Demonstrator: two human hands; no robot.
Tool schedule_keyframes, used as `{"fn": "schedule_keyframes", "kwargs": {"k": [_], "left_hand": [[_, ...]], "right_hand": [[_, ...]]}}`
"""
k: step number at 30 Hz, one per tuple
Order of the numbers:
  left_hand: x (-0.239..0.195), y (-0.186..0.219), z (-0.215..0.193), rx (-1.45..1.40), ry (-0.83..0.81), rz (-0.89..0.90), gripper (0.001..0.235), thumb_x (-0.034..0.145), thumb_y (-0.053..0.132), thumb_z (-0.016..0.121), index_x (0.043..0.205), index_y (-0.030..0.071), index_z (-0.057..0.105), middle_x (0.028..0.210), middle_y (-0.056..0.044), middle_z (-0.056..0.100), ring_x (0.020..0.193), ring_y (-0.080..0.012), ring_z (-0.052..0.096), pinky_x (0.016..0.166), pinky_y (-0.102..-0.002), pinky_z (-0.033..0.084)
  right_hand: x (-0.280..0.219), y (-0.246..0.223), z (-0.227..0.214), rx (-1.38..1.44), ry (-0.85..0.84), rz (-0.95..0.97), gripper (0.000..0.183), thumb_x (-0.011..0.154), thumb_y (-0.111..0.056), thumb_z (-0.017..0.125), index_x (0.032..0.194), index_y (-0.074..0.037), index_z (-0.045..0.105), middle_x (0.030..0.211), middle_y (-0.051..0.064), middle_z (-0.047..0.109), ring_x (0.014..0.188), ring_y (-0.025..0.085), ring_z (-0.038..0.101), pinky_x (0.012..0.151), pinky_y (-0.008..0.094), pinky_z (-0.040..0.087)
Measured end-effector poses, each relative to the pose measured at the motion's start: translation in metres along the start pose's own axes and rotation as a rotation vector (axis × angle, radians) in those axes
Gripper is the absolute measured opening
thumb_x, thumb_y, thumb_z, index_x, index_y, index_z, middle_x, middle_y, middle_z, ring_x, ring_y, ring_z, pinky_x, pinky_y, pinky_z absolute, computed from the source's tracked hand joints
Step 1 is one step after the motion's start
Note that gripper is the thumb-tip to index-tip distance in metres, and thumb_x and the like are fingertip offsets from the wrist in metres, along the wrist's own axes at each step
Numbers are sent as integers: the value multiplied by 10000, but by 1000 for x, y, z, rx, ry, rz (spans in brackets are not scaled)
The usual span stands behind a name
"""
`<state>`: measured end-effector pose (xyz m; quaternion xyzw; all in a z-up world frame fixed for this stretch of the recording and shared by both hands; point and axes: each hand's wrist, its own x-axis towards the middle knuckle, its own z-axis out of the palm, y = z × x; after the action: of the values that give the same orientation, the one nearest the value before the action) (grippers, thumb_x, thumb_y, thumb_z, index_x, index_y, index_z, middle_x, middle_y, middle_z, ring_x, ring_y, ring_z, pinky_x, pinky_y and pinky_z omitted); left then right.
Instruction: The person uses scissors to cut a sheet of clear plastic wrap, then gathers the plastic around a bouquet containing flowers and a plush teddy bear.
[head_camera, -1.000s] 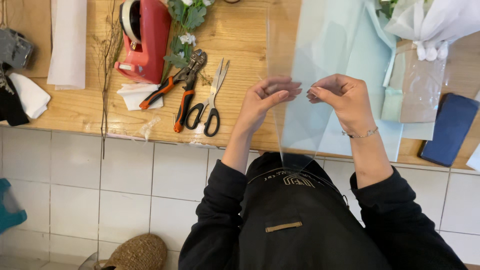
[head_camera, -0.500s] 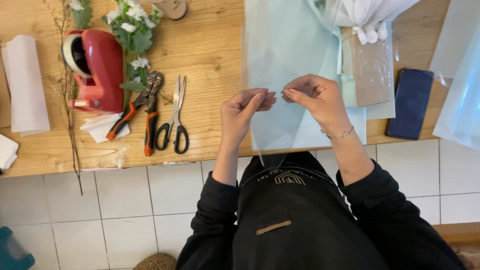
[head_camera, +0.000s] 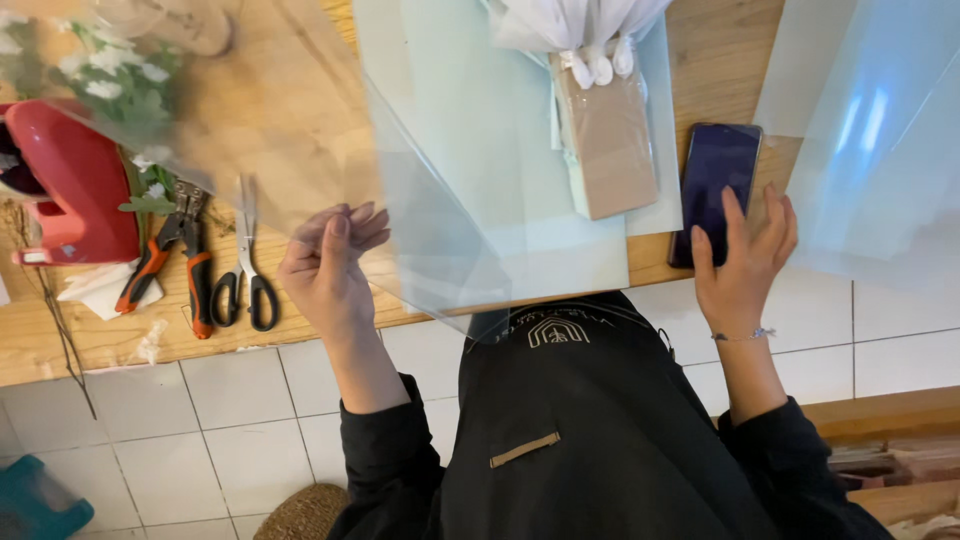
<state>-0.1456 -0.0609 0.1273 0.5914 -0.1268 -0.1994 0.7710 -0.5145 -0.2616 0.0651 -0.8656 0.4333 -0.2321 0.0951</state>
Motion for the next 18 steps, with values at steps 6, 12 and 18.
{"fn": "schedule_keyframes", "kwargs": {"k": [6, 12, 18], "left_hand": [[0, -14, 25, -76, 163, -74, 153, 917, 200, 755, 894, 64, 689, 923, -153, 740, 812, -365, 765, 667, -408, 660], [4, -49, 25, -216, 252, -218, 162, 909, 164, 755, 1022, 48, 751, 976, -177, 774, 868, -343, 765, 721, -339, 628], [-15, -73, 9, -228, 448, -314, 216, 858, 177, 788, 998, 26, 724, 1075, -186, 763, 990, -394, 775, 752, -366, 665]], "right_hand": [[4, 31, 1, 113, -8, 14, 411, 1121, -253, 600, 1445, 0, 599, 1581, 250, 325, 1484, 490, 243, 1210, 672, 280], [82, 21, -38, 378, -124, -32, 279, 1099, -75, 664, 1362, 16, 649, 1390, 198, 607, 1326, 381, 508, 1151, 497, 399], [181, -14, 18, 737, -564, 371, 564, 1044, -422, 552, 1440, -21, 516, 1365, 129, 628, 1219, 215, 648, 1057, 340, 511]]}}
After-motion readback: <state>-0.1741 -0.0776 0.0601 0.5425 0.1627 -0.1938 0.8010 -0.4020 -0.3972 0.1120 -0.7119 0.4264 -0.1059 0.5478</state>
